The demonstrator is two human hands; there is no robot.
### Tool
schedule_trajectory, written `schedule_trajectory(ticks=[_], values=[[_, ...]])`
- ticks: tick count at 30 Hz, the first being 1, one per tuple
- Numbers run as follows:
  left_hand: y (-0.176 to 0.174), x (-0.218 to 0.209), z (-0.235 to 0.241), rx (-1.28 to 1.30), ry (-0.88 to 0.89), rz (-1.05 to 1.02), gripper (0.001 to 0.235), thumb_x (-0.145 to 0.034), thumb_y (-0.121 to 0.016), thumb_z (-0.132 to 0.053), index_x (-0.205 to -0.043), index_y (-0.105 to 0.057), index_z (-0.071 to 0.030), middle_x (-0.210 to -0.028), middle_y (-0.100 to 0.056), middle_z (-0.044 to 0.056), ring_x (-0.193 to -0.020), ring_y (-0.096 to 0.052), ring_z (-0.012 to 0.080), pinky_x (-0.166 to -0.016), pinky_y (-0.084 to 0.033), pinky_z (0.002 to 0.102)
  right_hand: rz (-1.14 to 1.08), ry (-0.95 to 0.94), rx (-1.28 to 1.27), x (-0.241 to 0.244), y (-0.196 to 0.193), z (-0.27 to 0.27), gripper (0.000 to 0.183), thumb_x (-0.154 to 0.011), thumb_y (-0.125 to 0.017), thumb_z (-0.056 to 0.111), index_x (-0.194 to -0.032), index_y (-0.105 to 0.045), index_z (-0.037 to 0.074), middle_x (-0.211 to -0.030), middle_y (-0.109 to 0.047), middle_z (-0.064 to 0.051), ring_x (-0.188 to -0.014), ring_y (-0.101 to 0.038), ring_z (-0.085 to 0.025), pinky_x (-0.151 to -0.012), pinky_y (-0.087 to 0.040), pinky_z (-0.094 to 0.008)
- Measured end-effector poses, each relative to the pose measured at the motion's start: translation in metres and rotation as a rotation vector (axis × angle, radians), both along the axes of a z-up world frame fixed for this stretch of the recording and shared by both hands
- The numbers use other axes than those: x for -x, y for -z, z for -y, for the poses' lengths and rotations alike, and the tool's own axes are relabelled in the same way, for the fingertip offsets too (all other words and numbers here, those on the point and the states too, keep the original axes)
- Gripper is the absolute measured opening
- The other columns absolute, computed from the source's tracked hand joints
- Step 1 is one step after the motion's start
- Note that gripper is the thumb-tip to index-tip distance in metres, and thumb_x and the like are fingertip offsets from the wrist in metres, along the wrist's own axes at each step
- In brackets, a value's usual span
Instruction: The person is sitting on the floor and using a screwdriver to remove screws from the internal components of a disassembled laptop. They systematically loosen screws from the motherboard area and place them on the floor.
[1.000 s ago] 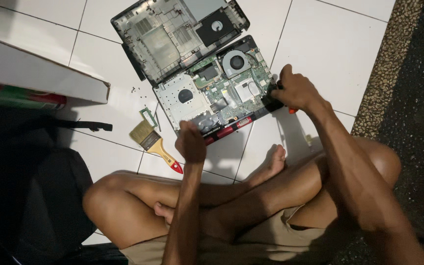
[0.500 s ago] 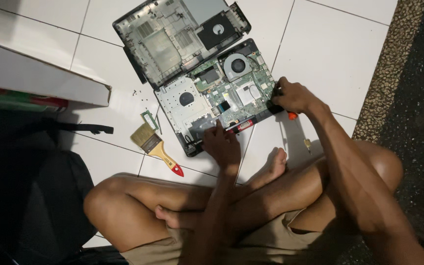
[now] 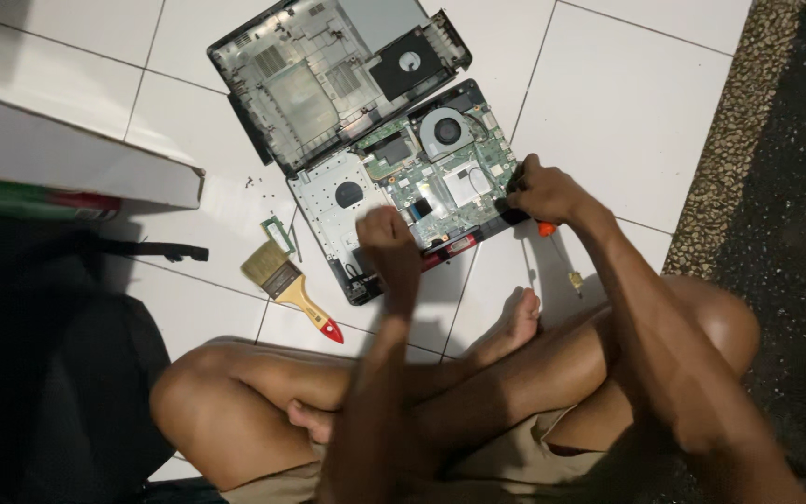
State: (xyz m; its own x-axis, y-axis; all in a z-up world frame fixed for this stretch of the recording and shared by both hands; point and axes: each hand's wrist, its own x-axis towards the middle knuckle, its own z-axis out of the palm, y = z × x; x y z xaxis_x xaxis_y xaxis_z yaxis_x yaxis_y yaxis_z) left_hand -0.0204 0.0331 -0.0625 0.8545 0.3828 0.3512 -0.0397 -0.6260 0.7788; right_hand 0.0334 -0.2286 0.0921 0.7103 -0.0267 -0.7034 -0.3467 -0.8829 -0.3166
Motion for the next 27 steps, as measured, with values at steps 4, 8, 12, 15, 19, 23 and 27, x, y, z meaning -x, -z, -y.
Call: schedule_trajectory(ticks=[4, 8, 12, 15, 19, 23, 27], values=[[-0.015, -0.061, -0.003, 0.093, 0.145, -0.276, 0.012, -0.103, -0.077, -0.017, -0.110, -0.078, -0.026, -0.103, -0.067, -0.004, -0.098, -0.075, 0.0313, -0.084, -0.061, 0.046, 0.048, -0.047, 0.012, -0.001, -0.003, -0.002, 0.071, -0.095, -0.076, 0.047, -0.139, -0.049, -0.001, -0.126, -0.072, -0.046, -0.126, -0.070, -0.067, -0.105, -0.054, -0.071], [-0.050, -0.085, -0.008, 0.013, 0.383, -0.389, 0.010, -0.103, -0.078, -0.009, -0.104, -0.074, -0.018, -0.095, -0.060, 0.000, -0.092, -0.077, 0.0363, -0.085, -0.063, 0.052, 0.019, -0.070, 0.018, -0.005, -0.013, -0.005, 0.068, -0.098, -0.072, 0.047, -0.141, -0.045, 0.001, -0.129, -0.072, -0.046, -0.126, -0.069, -0.068, -0.108, -0.054, -0.071], [-0.061, -0.085, -0.001, -0.019, 0.382, -0.462, 0.015, -0.102, -0.075, -0.008, -0.102, -0.068, -0.021, -0.094, -0.058, 0.000, -0.094, -0.077, 0.0368, -0.089, -0.062, 0.052, 0.004, -0.073, 0.020, -0.006, -0.008, -0.002, 0.064, -0.101, -0.070, 0.044, -0.142, -0.043, 0.003, -0.128, -0.072, -0.045, -0.125, -0.070, -0.068, -0.107, -0.055, -0.071], [-0.056, -0.086, 0.003, -0.012, 0.358, -0.479, 0.017, -0.103, -0.072, -0.006, -0.103, -0.065, -0.022, -0.097, -0.060, 0.000, -0.097, -0.078, 0.0369, -0.090, -0.062, 0.050, 0.003, -0.098, 0.014, -0.009, 0.002, 0.004, 0.063, -0.101, -0.069, 0.043, -0.142, -0.042, 0.002, -0.127, -0.072, -0.046, -0.125, -0.070, -0.068, -0.107, -0.055, -0.073], [-0.055, -0.087, 0.006, -0.046, 0.358, -0.529, 0.016, -0.105, -0.069, -0.003, -0.106, -0.065, -0.019, -0.101, -0.062, 0.006, -0.099, -0.079, 0.0435, -0.091, -0.063, 0.055, 0.010, -0.123, 0.028, -0.009, 0.006, 0.003, 0.064, -0.101, -0.068, 0.044, -0.141, -0.043, 0.001, -0.126, -0.073, -0.047, -0.121, -0.071, -0.069, -0.104, -0.056, -0.073], [-0.053, -0.087, 0.007, -0.005, 0.344, -0.504, 0.016, -0.106, -0.070, -0.003, -0.105, -0.064, -0.017, -0.100, -0.060, 0.006, -0.099, -0.078, 0.0439, -0.089, -0.062, 0.054, 0.003, -0.102, 0.044, -0.006, -0.007, -0.004, 0.061, -0.103, -0.069, 0.041, -0.142, -0.043, 0.002, -0.126, -0.073, -0.045, -0.121, -0.072, -0.068, -0.103, -0.057, -0.071], [-0.050, -0.085, 0.006, -0.016, 0.366, -0.496, 0.018, -0.103, -0.073, -0.003, -0.099, -0.064, -0.018, -0.097, -0.057, 0.005, -0.096, -0.076, 0.0457, -0.088, -0.062, 0.054, 0.012, -0.101, 0.049, -0.005, 0.003, 0.000, 0.062, -0.102, -0.069, 0.043, -0.142, -0.044, 0.003, -0.125, -0.075, -0.044, -0.118, -0.074, -0.065, -0.100, -0.060, -0.070]])
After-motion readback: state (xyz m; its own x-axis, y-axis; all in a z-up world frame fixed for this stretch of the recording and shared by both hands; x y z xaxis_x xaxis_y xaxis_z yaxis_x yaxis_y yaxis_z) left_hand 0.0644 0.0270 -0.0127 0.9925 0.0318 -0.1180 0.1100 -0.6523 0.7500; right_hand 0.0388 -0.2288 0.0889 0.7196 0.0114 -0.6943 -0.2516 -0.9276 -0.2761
